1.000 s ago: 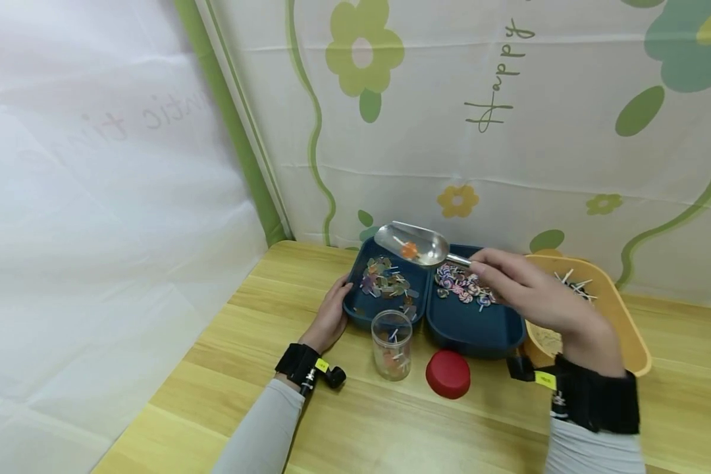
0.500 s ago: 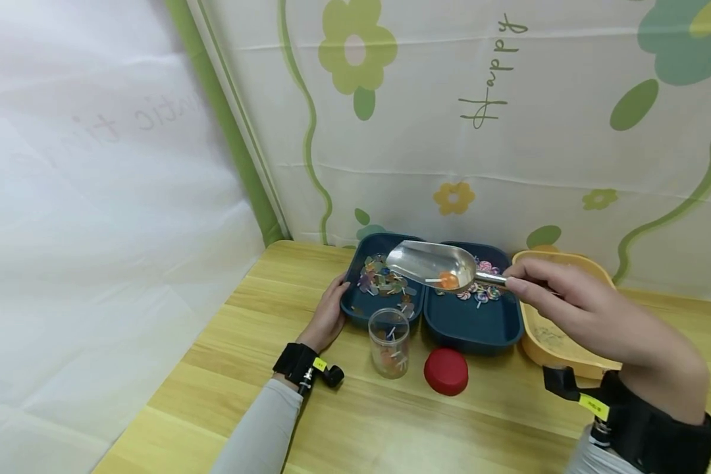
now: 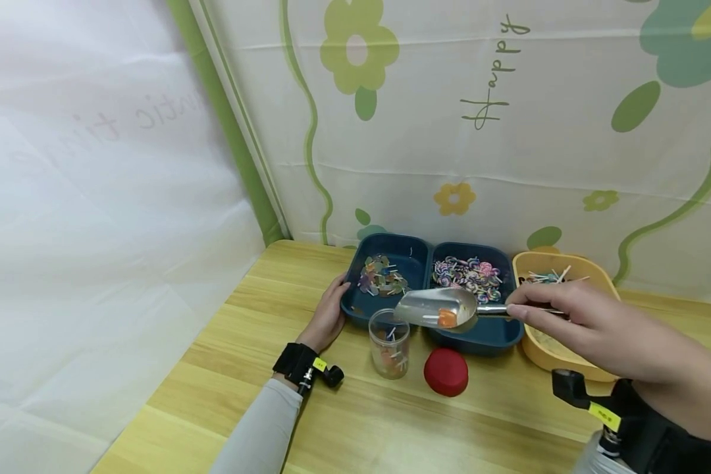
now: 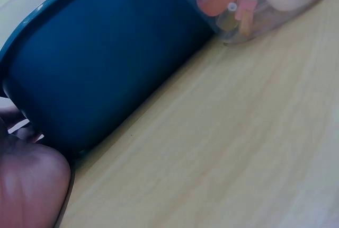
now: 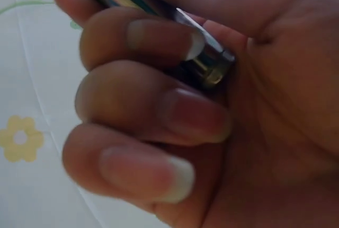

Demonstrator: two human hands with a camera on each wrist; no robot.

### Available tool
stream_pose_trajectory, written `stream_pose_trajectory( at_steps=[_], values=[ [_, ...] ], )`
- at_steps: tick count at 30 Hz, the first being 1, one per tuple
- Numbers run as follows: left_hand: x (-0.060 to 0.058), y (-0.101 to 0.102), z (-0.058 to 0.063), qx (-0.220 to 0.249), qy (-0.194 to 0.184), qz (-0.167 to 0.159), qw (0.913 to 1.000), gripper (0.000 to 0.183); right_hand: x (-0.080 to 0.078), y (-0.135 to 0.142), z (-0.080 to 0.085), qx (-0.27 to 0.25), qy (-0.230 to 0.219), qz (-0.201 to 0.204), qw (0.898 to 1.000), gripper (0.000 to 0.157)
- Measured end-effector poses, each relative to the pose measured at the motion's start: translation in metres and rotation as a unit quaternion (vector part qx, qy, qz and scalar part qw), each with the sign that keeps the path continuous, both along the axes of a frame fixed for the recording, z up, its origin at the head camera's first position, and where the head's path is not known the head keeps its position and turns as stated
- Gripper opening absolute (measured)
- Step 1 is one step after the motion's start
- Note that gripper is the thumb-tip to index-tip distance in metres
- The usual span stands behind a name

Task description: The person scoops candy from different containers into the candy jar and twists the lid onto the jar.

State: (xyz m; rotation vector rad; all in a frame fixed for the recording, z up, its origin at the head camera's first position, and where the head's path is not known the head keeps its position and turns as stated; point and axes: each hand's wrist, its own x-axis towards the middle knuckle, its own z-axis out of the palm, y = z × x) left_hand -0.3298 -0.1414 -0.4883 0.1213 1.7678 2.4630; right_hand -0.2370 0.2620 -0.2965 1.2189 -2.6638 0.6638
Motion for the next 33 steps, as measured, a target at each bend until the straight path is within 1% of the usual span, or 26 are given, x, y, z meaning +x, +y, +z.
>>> stream_pose_trajectory(
  at_steps=[2, 9, 16, 20, 24, 27, 31, 33],
  values=[
    [0.0004, -0.0002, 0.0002, -0.001, 0.001, 0.000, 1.0000, 0.051, -0.0002, -0.0018, 0.0003, 0.003, -0.010, 0.011, 1.000, 0.041],
    [0.0010, -0.0009, -0.0001, -0.004, 0.002, 0.000, 1.0000, 0.050, -0.0013, -0.0079, -0.0003, 0.011, -0.012, 0.031, 0.999, 0.039],
    [0.0013, -0.0008, -0.0005, 0.000, 0.003, 0.001, 1.0000, 0.050, -0.0022, -0.0076, -0.0016, 0.023, -0.027, 0.019, 0.999, 0.034],
    [0.0020, -0.0006, 0.0001, -0.004, 0.003, 0.002, 1.0000, 0.050, -0.0013, -0.0068, -0.0021, 0.026, -0.017, 0.008, 0.999, 0.035],
    [0.0020, -0.0004, 0.0004, -0.006, 0.003, 0.003, 1.0000, 0.050, -0.0012, -0.0066, -0.0020, 0.027, -0.010, 0.010, 1.000, 0.037],
    [0.0016, -0.0006, 0.0002, -0.007, 0.003, 0.003, 1.0000, 0.050, -0.0028, -0.0067, -0.0015, 0.027, -0.019, 0.013, 0.999, 0.034],
    [0.0008, -0.0008, 0.0001, -0.008, 0.000, 0.002, 1.0000, 0.050, -0.0044, -0.0076, -0.0012, 0.026, -0.031, -0.005, 0.999, 0.032],
    [0.0008, -0.0007, 0.0004, -0.006, -0.002, 0.002, 1.0000, 0.050, -0.0054, -0.0092, -0.0008, 0.015, -0.032, -0.007, 0.999, 0.032]
  ],
)
